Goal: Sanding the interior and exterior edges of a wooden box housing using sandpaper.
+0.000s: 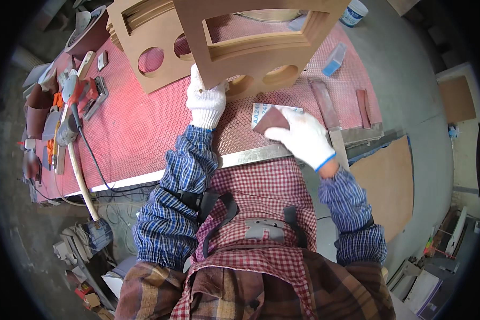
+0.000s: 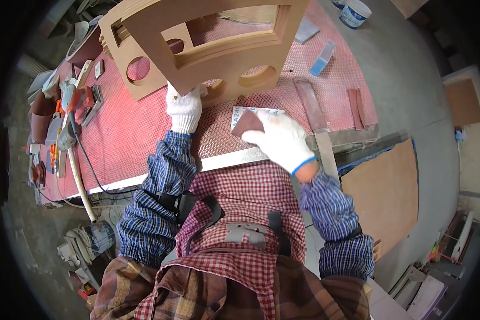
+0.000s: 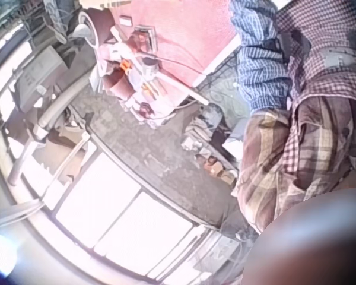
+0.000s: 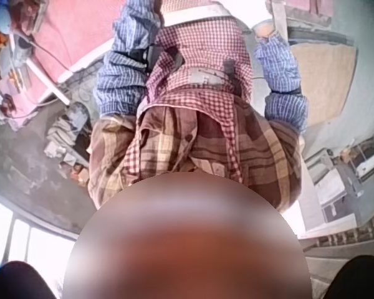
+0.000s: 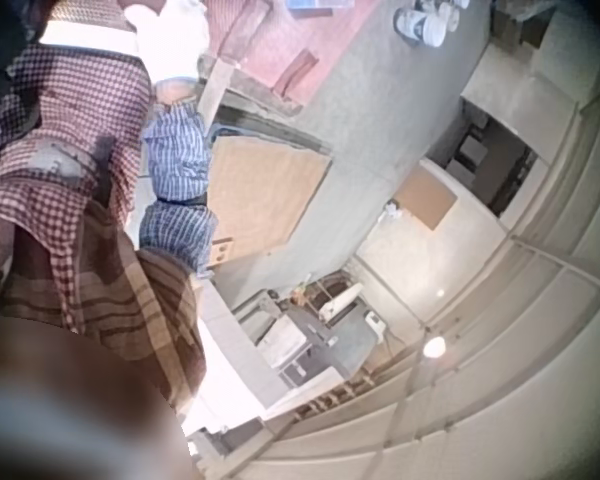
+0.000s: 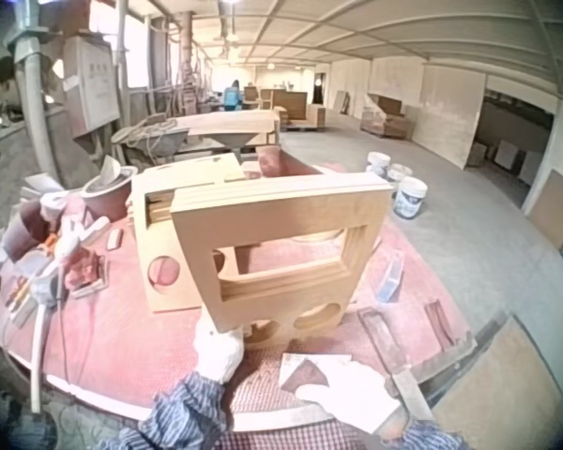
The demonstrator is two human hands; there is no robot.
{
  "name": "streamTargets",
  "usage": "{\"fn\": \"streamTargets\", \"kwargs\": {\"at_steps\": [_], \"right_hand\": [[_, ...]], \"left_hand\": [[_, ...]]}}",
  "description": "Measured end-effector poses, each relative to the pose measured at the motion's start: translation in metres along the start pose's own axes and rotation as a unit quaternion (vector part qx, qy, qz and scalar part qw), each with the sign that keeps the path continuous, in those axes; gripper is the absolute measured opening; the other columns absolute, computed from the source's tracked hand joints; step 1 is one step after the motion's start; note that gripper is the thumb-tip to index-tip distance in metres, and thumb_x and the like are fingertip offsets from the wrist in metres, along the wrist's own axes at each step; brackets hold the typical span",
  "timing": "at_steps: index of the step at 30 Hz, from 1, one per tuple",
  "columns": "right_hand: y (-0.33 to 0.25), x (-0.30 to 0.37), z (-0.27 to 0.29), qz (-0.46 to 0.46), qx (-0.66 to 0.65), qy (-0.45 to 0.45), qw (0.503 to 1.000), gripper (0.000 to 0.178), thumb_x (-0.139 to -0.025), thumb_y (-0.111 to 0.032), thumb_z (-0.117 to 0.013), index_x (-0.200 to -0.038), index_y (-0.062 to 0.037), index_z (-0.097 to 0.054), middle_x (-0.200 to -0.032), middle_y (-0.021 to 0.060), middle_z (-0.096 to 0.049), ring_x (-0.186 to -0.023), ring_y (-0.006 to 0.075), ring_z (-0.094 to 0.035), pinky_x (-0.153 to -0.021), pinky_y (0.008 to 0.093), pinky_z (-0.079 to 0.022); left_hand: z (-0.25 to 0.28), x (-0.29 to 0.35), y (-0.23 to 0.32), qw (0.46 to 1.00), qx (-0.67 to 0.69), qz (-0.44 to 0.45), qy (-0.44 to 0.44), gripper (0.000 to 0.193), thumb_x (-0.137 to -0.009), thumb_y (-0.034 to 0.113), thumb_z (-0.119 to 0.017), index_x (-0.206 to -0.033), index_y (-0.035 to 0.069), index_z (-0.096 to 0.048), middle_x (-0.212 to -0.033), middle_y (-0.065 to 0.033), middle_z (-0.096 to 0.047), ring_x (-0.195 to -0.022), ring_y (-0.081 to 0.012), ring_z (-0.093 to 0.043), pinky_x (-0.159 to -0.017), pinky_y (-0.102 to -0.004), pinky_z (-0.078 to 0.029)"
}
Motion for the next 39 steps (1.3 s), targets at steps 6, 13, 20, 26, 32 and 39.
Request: {"fn": "streamTargets", "kwargs": {"at_steps": [6,13,20,26,32,39], "right_hand": [[-0.005,-0.017,0.006,0.180,0.144,0.084,0.969,0.054,-0.073,-0.046,-0.070,-0.114,-0.0108,-0.064,-0.106,0.0122,-0.059,-0.100,0.0321,-0.057,-0.088,0.0437,-0.046],[-0.025,0.001,0.010,0.119,0.152,0.056,0.979,0.043,-0.078,-0.043,-0.068,-0.107,-0.0124,-0.065,-0.106,0.0069,-0.063,-0.095,0.0272,-0.059,-0.084,0.0364,-0.049],[0.018,0.008,0.014,-0.037,0.049,0.233,0.971,0.071,-0.076,-0.041,-0.074,-0.133,-0.0088,-0.045,-0.108,0.0168,-0.059,-0.091,0.0354,-0.062,-0.079,0.0430,-0.051],[0.032,0.012,0.017,-0.051,0.089,0.291,0.951,0.070,-0.076,-0.045,-0.074,-0.130,-0.0086,-0.049,-0.100,0.0111,-0.058,-0.096,0.0324,-0.060,-0.083,0.0442,-0.050],[0.034,0.006,-0.009,0.082,0.111,0.099,0.985,0.060,-0.077,-0.041,-0.073,-0.121,-0.0030,-0.058,-0.117,0.0111,-0.057,-0.108,0.0329,-0.057,-0.101,0.0478,-0.039],[0.010,0.030,0.009,0.160,0.158,-0.071,0.972,0.107,-0.064,-0.048,-0.080,-0.148,-0.0050,-0.030,-0.146,0.0194,-0.039,-0.135,0.0355,-0.037,-0.113,0.0465,-0.029]], "left_hand": [[-0.005,-0.001,0.002,0.999,-0.043,-0.009,-0.008,0.028,-0.090,0.003,-0.058,-0.116,0.001,-0.048,-0.077,-0.0087,-0.063,-0.064,-0.0144,-0.062,-0.057,-0.0267,-0.051],[0.003,0.000,0.000,1.000,-0.016,-0.027,0.004,0.021,-0.091,0.003,-0.056,-0.111,0.001,-0.049,-0.076,-0.0097,-0.064,-0.064,-0.0154,-0.063,-0.056,-0.0273,-0.051],[-0.001,0.001,0.005,1.000,-0.008,-0.012,0.007,0.023,-0.091,0.002,-0.057,-0.113,0.001,-0.049,-0.077,-0.0101,-0.064,-0.066,-0.0159,-0.064,-0.058,-0.0281,-0.051],[-0.001,0.000,0.010,0.999,-0.032,-0.013,-0.001,0.027,-0.090,0.003,-0.058,-0.116,0.002,-0.048,-0.079,-0.0102,-0.064,-0.067,-0.0164,-0.064,-0.059,-0.0282,-0.052],[-0.003,0.001,0.007,0.999,-0.036,-0.001,-0.002,0.030,-0.090,0.004,-0.059,-0.118,0.002,-0.047,-0.082,-0.0111,-0.065,-0.068,-0.0168,-0.065,-0.060,-0.0282,-0.053],[0.001,-0.001,0.002,1.000,0.022,-0.001,-0.001,0.030,-0.090,0.005,-0.060,-0.117,0.001,-0.047,-0.082,-0.0121,-0.065,-0.069,-0.0177,-0.066,-0.060,-0.0288,-0.054]]}}
Point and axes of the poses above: each hand's wrist, its own x-axis away from the middle knuckle, its own z-axis out of the back of the hand, y = z × x, the point moved 8 cm from there along -x, towards the middle knuckle
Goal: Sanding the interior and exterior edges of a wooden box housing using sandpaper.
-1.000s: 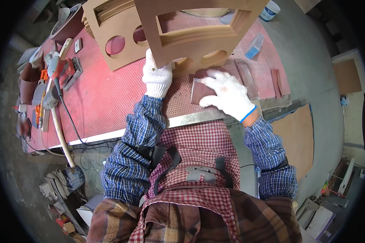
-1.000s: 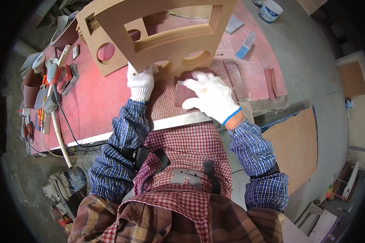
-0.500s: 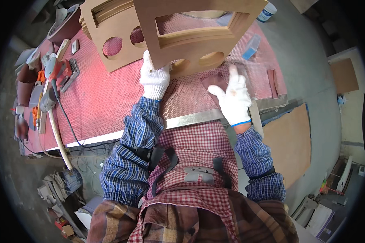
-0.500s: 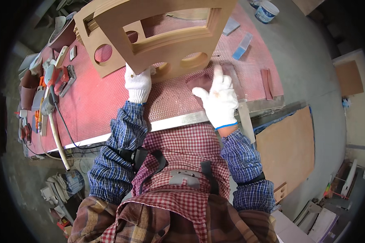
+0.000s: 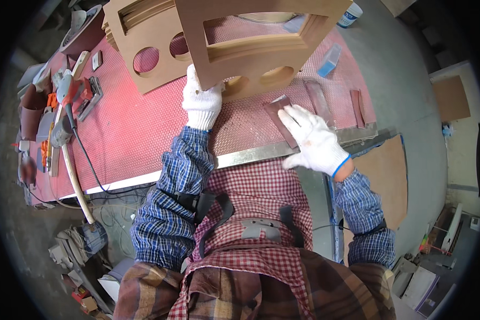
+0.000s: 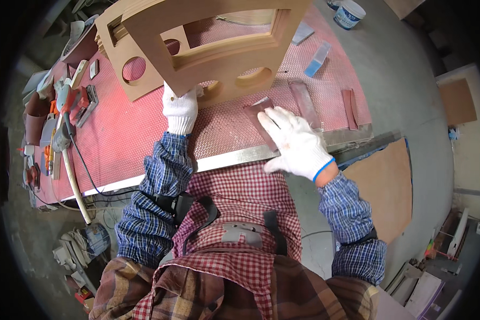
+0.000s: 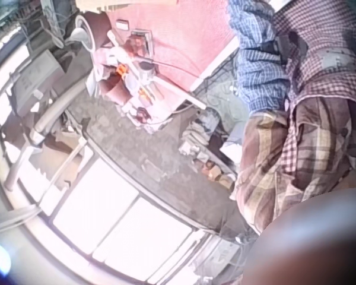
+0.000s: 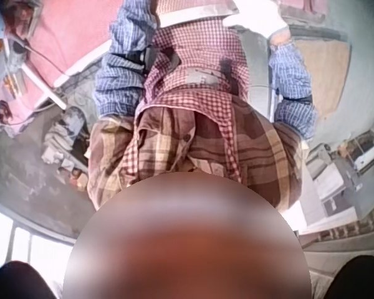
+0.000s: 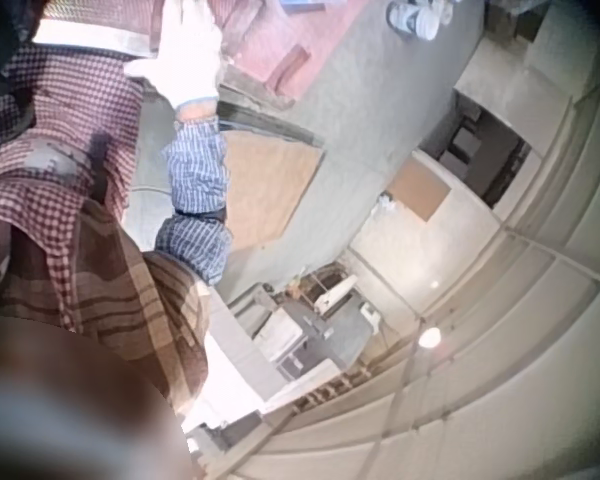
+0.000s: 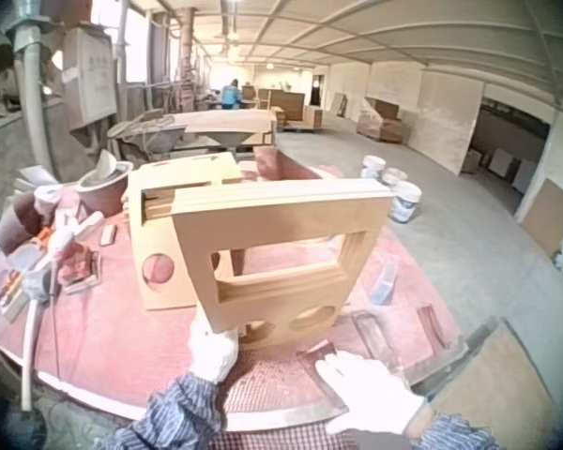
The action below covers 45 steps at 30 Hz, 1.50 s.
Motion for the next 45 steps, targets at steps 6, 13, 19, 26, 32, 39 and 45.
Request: {"fn": "streamTargets", "kwargs": {"at_steps": [6,13,19,26,32,39,45], "right_hand": [[0.008,-0.005,0.010,0.080,-0.004,0.034,0.996,0.083,-0.072,-0.037,-0.077,-0.143,-0.0130,-0.042,-0.133,0.0161,-0.051,-0.122,0.0335,-0.048,-0.103,0.0435,-0.041],[-0.010,0.003,0.012,0.026,0.072,0.205,0.976,0.058,-0.083,-0.018,-0.066,-0.136,-0.0033,-0.048,-0.127,0.0124,-0.058,-0.111,0.0276,-0.059,-0.095,0.0357,-0.048],[-0.020,-0.007,0.019,-0.086,-0.046,0.411,0.907,0.062,-0.085,-0.010,-0.063,-0.142,-0.0004,-0.041,-0.136,0.0204,-0.053,-0.123,0.0345,-0.054,-0.105,0.0388,-0.043],[-0.023,-0.032,-0.006,-0.104,0.030,0.366,0.924,0.071,-0.079,-0.008,-0.057,-0.146,-0.0006,-0.033,-0.143,0.0204,-0.044,-0.132,0.0360,-0.043,-0.111,0.0432,-0.036],[-0.017,-0.027,0.003,-0.077,0.103,0.307,0.943,0.061,-0.082,-0.010,-0.048,-0.142,-0.0021,-0.041,-0.142,0.0177,-0.046,-0.133,0.0350,-0.042,-0.112,0.0449,-0.034],[-0.021,-0.042,0.009,-0.057,0.136,0.333,0.931,0.056,-0.081,-0.012,-0.051,-0.136,-0.0017,-0.047,-0.134,0.0159,-0.051,-0.128,0.0331,-0.046,-0.108,0.0450,-0.038],[-0.017,-0.067,0.026,0.003,0.137,0.349,0.927,0.039,-0.079,-0.016,-0.060,-0.116,-0.0041,-0.055,-0.117,0.0125,-0.058,-0.115,0.0295,-0.054,-0.097,0.0421,-0.045]], "left_hand": [[-0.002,0.002,0.007,0.999,-0.049,-0.020,0.005,0.033,-0.090,0.005,-0.061,-0.120,0.001,-0.047,-0.081,-0.0115,-0.065,-0.067,-0.0176,-0.066,-0.059,-0.0291,-0.054],[0.000,-0.002,-0.002,0.998,-0.065,-0.021,0.003,0.034,-0.089,0.006,-0.061,-0.120,0.001,-0.047,-0.081,-0.0108,-0.066,-0.065,-0.0178,-0.067,-0.057,-0.0295,-0.054],[-0.005,-0.001,0.007,0.997,-0.066,-0.051,-0.001,0.032,-0.091,0.008,-0.060,-0.120,0.001,-0.048,-0.079,-0.0107,-0.066,-0.065,-0.0178,-0.066,-0.058,-0.0291,-0.054],[-0.003,-0.002,-0.002,1.000,-0.002,0.012,-0.004,0.032,-0.092,0.005,-0.058,-0.122,0.001,-0.047,-0.081,-0.0093,-0.064,-0.070,-0.0158,-0.065,-0.060,-0.0276,-0.053],[-0.003,0.001,0.002,1.000,0.004,-0.012,-0.016,0.031,-0.093,0.007,-0.058,-0.121,0.000,-0.047,-0.081,-0.0082,-0.063,-0.069,-0.0128,-0.062,-0.059,-0.0261,-0.051],[-0.002,0.002,0.003,0.999,-0.009,-0.040,-0.020,0.028,-0.096,0.015,-0.056,-0.118,0.000,-0.048,-0.080,-0.0075,-0.063,-0.066,-0.0127,-0.061,-0.058,-0.0263,-0.051],[-0.004,0.002,0.004,0.999,0.031,-0.002,-0.007,0.010,-0.093,0.004,-0.055,-0.100,-0.001,-0.052,-0.075,-0.0080,-0.062,-0.065,-0.0146,-0.060,-0.058,-0.0277,-0.050]]}}
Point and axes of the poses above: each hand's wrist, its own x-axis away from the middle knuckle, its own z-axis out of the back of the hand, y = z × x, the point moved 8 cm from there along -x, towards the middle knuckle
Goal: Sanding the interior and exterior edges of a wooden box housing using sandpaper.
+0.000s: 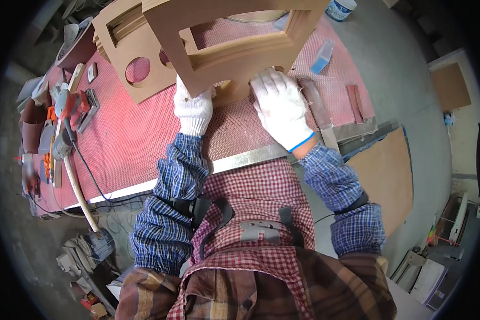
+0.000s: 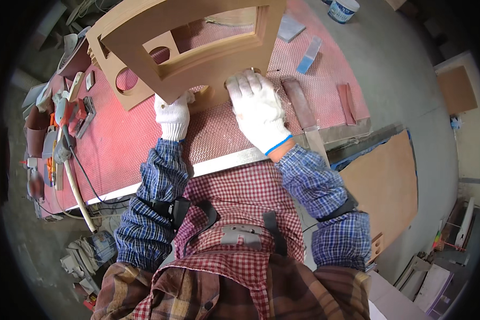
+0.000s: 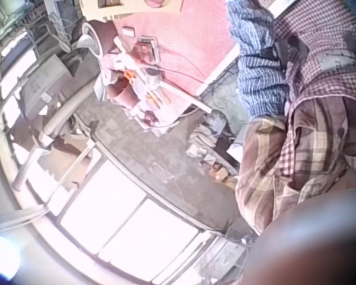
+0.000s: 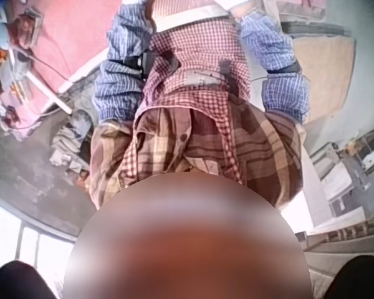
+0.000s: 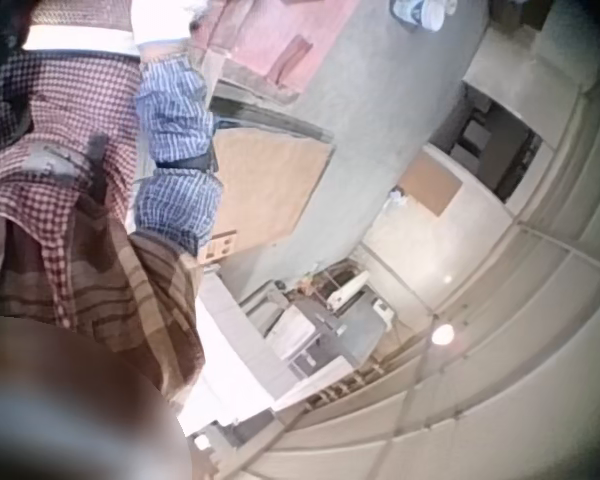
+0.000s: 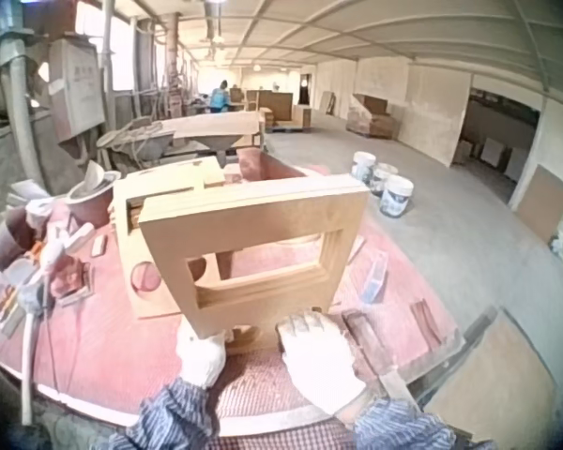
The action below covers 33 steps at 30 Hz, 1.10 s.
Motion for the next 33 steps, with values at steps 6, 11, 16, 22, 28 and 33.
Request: {"fn": "streamTargets", "kwargs": {"at_steps": [6,11,16,22,28,33], "right_hand": [[0.004,-0.013,-0.016,0.025,0.033,-0.147,0.988,0.040,-0.073,-0.028,-0.072,-0.104,-0.0054,-0.060,-0.097,0.0064,-0.061,-0.094,0.0228,-0.057,-0.078,0.0340,-0.046],[-0.009,-0.013,-0.024,0.140,0.183,-0.150,0.962,0.025,-0.080,-0.018,-0.060,-0.101,-0.0042,-0.062,-0.097,0.0075,-0.063,-0.097,0.0235,-0.059,-0.079,0.0341,-0.048],[0.004,0.001,-0.022,0.111,0.123,-0.001,0.986,0.023,-0.081,-0.015,-0.056,-0.099,-0.0017,-0.062,-0.098,0.0107,-0.065,-0.101,0.0256,-0.061,-0.088,0.0390,-0.047],[0.013,0.010,-0.036,-0.336,-0.297,0.029,0.893,0.021,-0.083,-0.011,-0.058,-0.103,-0.0050,-0.060,-0.098,0.0202,-0.063,-0.089,0.0400,-0.063,-0.078,0.0486,-0.051],[0.006,-0.006,-0.005,0.091,0.043,-0.046,0.994,0.024,-0.081,-0.006,-0.051,-0.103,-0.0039,-0.060,-0.104,0.0173,-0.066,-0.100,0.0272,-0.065,-0.092,0.0361,-0.051],[0.003,-0.006,-0.010,0.100,0.031,-0.056,0.993,0.025,-0.081,-0.009,-0.055,-0.104,-0.0026,-0.060,-0.111,0.0152,-0.065,-0.104,0.0276,-0.064,-0.097,0.0367,-0.049]], "left_hand": [[-0.002,-0.001,0.008,1.000,-0.010,-0.010,0.010,0.006,-0.090,0.000,-0.054,-0.084,-0.001,-0.055,-0.069,-0.0086,-0.061,-0.064,-0.0171,-0.060,-0.059,-0.0294,-0.049],[0.008,-0.002,-0.008,0.994,-0.105,-0.040,-0.013,0.026,-0.093,0.008,-0.058,-0.115,-0.001,-0.050,-0.082,-0.0102,-0.065,-0.067,-0.0151,-0.064,-0.058,-0.0282,-0.053],[-0.003,-0.004,-0.004,0.999,-0.048,-0.013,-0.015,0.029,-0.091,0.008,-0.060,-0.117,-0.001,-0.049,-0.079,-0.0104,-0.064,-0.066,-0.0158,-0.064,-0.057,-0.0280,-0.052],[0.000,-0.001,-0.001,0.995,-0.103,0.002,-0.013,0.026,-0.092,0.004,-0.058,-0.115,-0.001,-0.050,-0.077,-0.0084,-0.063,-0.066,-0.0149,-0.063,-0.058,-0.0270,-0.052],[0.000,0.000,-0.001,0.999,-0.017,-0.041,0.016,0.005,-0.091,-0.001,-0.053,-0.086,-0.001,-0.054,-0.069,-0.0089,-0.060,-0.063,-0.0171,-0.059,-0.059,-0.0304,-0.049],[0.000,-0.001,-0.006,0.999,-0.025,-0.009,-0.017,0.030,-0.091,0.004,-0.060,-0.119,-0.001,-0.049,-0.084,-0.0107,-0.064,-0.068,-0.0153,-0.063,-0.059,-0.0270,-0.052]]}}
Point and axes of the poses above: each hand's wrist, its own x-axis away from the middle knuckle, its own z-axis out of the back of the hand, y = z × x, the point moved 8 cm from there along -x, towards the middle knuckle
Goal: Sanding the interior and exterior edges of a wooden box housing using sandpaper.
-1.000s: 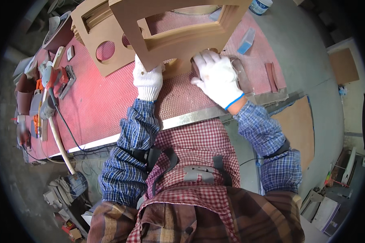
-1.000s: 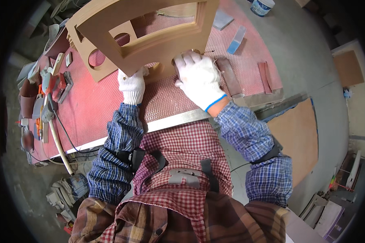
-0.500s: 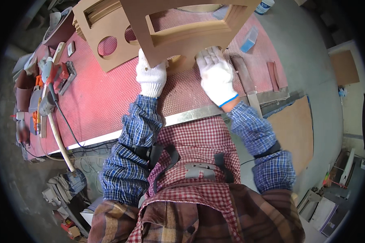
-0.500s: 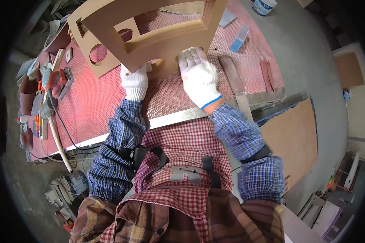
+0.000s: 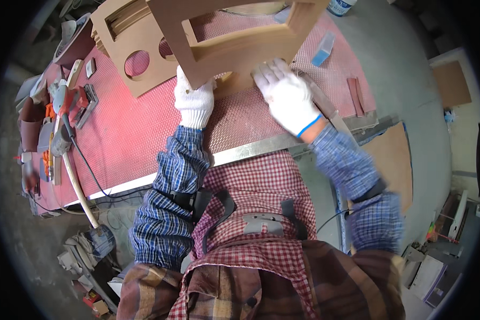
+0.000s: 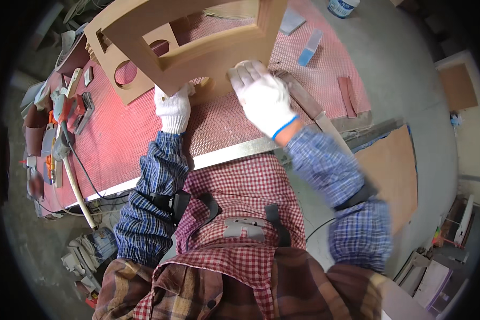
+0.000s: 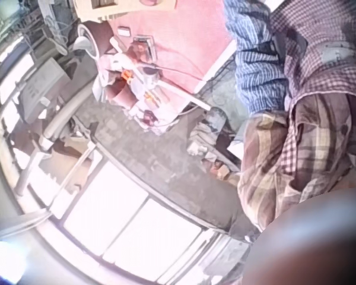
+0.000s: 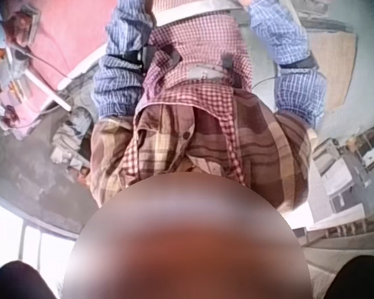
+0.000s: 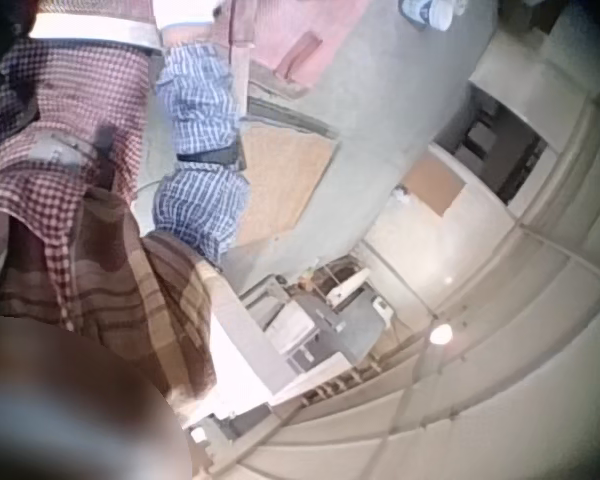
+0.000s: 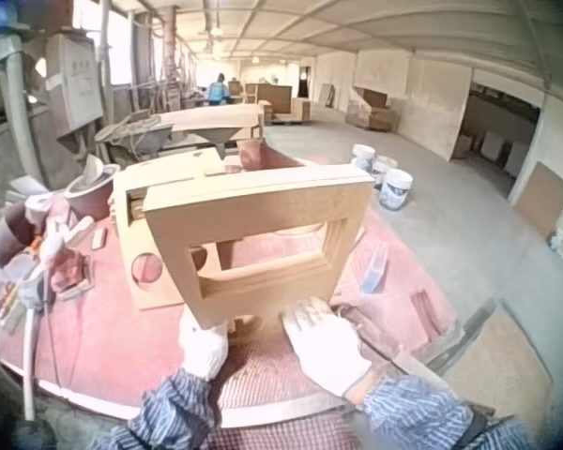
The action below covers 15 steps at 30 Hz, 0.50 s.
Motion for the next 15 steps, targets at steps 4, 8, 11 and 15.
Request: {"fn": "streamTargets", "kwargs": {"at_steps": [4,8,11,15], "right_hand": [[0.006,0.010,-0.016,-0.304,-0.288,0.041,0.907,0.029,-0.082,-0.012,-0.063,-0.111,-0.0055,-0.062,-0.106,0.0202,-0.065,-0.094,0.0328,-0.066,-0.082,0.0415,-0.053],[0.025,0.020,-0.023,-0.331,-0.472,0.060,0.815,0.031,-0.086,-0.014,-0.062,-0.116,-0.0059,-0.057,-0.095,0.0224,-0.065,-0.087,0.0369,-0.066,-0.077,0.0429,-0.052],[0.021,0.006,-0.015,-0.291,-0.370,-0.092,0.877,0.036,-0.085,-0.018,-0.063,-0.118,-0.0051,-0.056,-0.100,0.0210,-0.066,-0.093,0.0344,-0.065,-0.079,0.0417,-0.053],[0.007,0.001,-0.014,-0.132,-0.103,-0.056,0.984,0.038,-0.084,-0.015,-0.058,-0.118,0.0014,-0.057,-0.113,0.0192,-0.065,-0.108,0.0314,-0.061,-0.092,0.0402,-0.049]], "left_hand": [[0.005,0.001,0.008,0.998,-0.044,-0.033,0.001,0.032,-0.091,0.004,-0.060,-0.120,0.001,-0.047,-0.080,-0.0092,-0.063,-0.067,-0.0148,-0.063,-0.059,-0.0271,-0.052],[0.000,-0.002,0.005,1.000,0.008,0.004,-0.023,0.033,-0.091,0.003,-0.061,-0.121,0.001,-0.048,-0.084,-0.0089,-0.064,-0.071,-0.0148,-0.064,-0.062,-0.0269,-0.053],[0.002,-0.001,0.006,0.995,-0.087,0.040,-0.024,0.032,-0.091,0.003,-0.061,-0.120,0.001,-0.049,-0.087,-0.0093,-0.065,-0.075,-0.0150,-0.064,-0.065,-0.0267,-0.053],[-0.001,-0.001,0.020,0.995,-0.049,0.074,-0.048,0.032,-0.090,0.007,-0.064,-0.118,0.000,-0.051,-0.092,-0.0105,-0.065,-0.079,-0.0173,-0.065,-0.071,-0.0300,-0.054]]}}
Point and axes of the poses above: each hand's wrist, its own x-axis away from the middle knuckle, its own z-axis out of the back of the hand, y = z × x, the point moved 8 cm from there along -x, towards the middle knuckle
